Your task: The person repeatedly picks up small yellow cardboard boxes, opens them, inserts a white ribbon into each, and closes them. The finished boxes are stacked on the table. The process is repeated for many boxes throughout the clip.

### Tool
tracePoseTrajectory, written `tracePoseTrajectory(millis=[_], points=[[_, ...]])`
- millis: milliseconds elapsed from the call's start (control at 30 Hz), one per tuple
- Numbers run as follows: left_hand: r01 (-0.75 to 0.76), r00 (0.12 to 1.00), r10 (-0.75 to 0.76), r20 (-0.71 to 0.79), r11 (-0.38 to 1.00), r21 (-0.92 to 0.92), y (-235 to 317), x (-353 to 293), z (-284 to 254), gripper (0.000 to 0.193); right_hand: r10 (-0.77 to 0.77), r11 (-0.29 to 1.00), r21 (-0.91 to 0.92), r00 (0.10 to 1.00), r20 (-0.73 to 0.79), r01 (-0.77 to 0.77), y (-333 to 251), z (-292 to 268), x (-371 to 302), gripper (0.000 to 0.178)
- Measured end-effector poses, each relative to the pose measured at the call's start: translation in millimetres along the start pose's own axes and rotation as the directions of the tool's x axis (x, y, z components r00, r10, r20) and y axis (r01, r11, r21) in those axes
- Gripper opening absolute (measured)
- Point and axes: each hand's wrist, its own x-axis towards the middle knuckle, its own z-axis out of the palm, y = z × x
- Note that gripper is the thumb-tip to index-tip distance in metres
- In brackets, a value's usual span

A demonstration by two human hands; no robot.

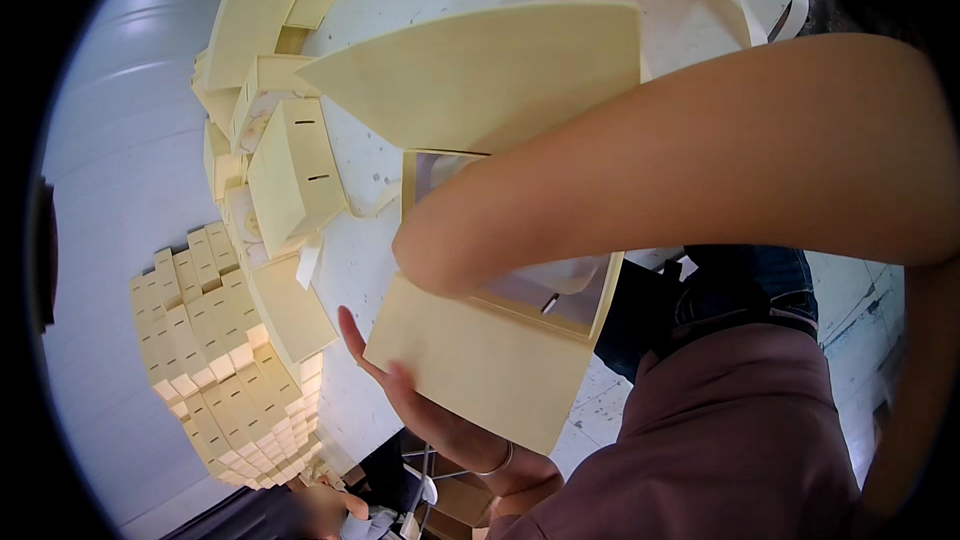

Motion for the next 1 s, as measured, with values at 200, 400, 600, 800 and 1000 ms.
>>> tracePoseTrajectory(millis=[200, 400, 600, 800, 1000], points=[[-0.138, 0.986, 0.160, -0.040, 0.932, 0.336, -32, 22, -2, 0.054, -0.078, 0.991, -0.094, 0.978, 0.194, 0.098, 2, -9, 8, 0.019], [-0.231, 0.970, 0.228, 0.082, 0.770, 0.595, -66, 35, -19, 0.048, -0.091, 0.995, -0.025, 0.979, 0.181, 0.097, 7, -3, 5, 0.017], [-0.084, 0.996, 0.053, 0.065, 0.649, 0.756, -56, 16, -97, 0.042, 0.002, 0.983, 0.175, 0.943, -0.334, 0.059, 8, -27, -22, 0.013], [0.060, 0.966, 0.200, -0.161, 0.432, 0.900, -30, -12, -133, 0.026, 0.046, 0.859, 0.512, 0.996, -0.077, 0.000, 11, -49, -46, 0.011], [-0.293, 0.883, 0.464, 0.065, 0.439, 0.850, -42, -42, -68, 0.032, -0.067, 0.995, 0.076, 0.996, 0.061, 0.062, 22, -25, -63, 0.010]])
